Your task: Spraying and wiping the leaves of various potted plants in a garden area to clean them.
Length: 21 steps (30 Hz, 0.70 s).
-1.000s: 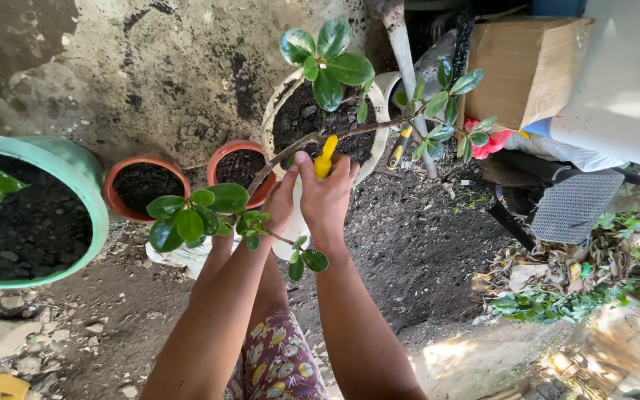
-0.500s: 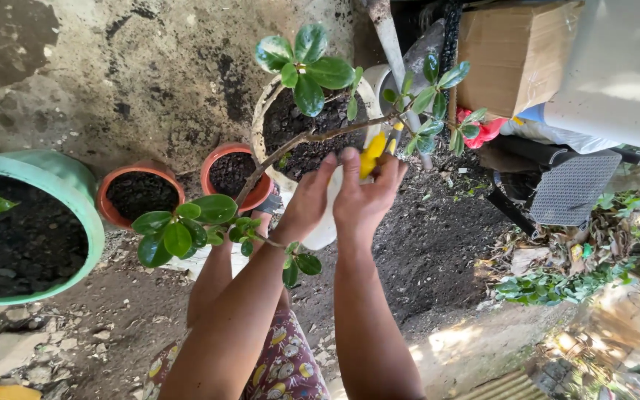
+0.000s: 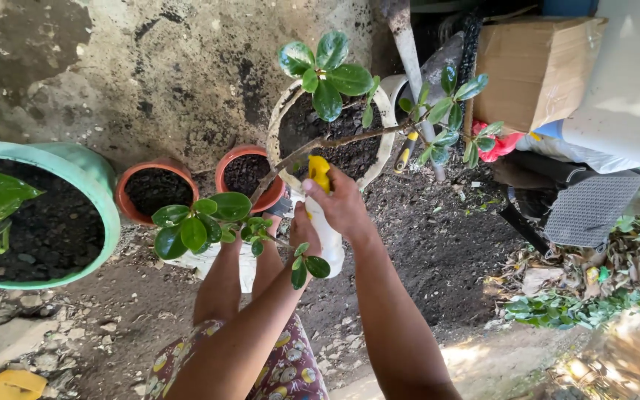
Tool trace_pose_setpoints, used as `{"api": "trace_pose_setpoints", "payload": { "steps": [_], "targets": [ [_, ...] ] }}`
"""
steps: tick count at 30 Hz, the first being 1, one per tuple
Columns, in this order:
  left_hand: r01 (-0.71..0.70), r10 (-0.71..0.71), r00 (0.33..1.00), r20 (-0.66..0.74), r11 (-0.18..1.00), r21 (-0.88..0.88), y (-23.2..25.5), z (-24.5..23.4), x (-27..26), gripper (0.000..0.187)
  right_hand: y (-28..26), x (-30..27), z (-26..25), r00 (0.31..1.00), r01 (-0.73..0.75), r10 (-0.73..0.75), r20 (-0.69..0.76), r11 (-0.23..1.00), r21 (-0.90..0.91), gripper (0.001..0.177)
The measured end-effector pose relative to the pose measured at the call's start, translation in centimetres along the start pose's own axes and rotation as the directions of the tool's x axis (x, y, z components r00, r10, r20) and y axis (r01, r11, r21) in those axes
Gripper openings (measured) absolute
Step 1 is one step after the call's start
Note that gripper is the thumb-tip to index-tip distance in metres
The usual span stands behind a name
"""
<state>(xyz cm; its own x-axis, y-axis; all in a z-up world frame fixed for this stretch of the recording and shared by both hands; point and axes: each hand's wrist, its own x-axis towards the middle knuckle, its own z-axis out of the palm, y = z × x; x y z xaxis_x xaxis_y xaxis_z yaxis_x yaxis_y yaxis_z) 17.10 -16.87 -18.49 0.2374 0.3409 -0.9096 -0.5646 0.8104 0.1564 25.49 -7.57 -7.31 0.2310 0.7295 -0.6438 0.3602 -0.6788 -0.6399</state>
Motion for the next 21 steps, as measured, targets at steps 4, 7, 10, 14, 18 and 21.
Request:
{"api": "trace_pose_setpoints", "payload": {
  "steps": [4, 7, 10, 14, 18, 21],
  "targets": [
    [-0.013, 0.034, 0.992, 0.125, 0.986, -0.168, -1.4, -2.0, 0.9, 0.051, -0.3, 0.1, 0.7, 0.991, 0.125, -0.124, 0.050, 0.992, -0.026, 0.066],
    [-0.168, 0.168, 0.985, 0.037, 0.986, 0.009, -2.6, -4.1, 3.0, 0.050, 0.4, -0.4, 1.3, 0.992, 0.127, -0.126, 0.025, 0.989, -0.073, 0.064],
    [-0.359, 0.386, 0.922, -0.042, 0.888, 0.289, -3.6, -6.1, 5.1, 0.050, -0.3, -0.7, 2.2, 0.994, -0.106, 0.105, -0.015, 0.984, -0.144, 0.058],
    [-0.195, 0.213, 0.973, -0.092, 0.965, 0.174, -3.1, -7.6, 4.1, 0.051, -1.9, -1.7, 1.9, 0.990, -0.142, 0.141, -0.021, 0.987, -0.080, 0.058],
    [-0.115, 0.193, 0.981, -0.020, 0.660, 0.742, 2.6, -5.7, -0.2, 0.053, -2.0, -3.8, 1.2, 0.993, 0.052, -0.077, 0.094, 0.969, 0.241, 0.073],
    [-0.355, 0.303, 0.918, 0.255, 0.348, 0.868, 6.3, -5.2, -2.0, 0.049, -1.2, -5.2, 3.0, 0.989, -0.005, -0.067, 0.132, 0.878, 0.478, 0.081]
  ]
}}
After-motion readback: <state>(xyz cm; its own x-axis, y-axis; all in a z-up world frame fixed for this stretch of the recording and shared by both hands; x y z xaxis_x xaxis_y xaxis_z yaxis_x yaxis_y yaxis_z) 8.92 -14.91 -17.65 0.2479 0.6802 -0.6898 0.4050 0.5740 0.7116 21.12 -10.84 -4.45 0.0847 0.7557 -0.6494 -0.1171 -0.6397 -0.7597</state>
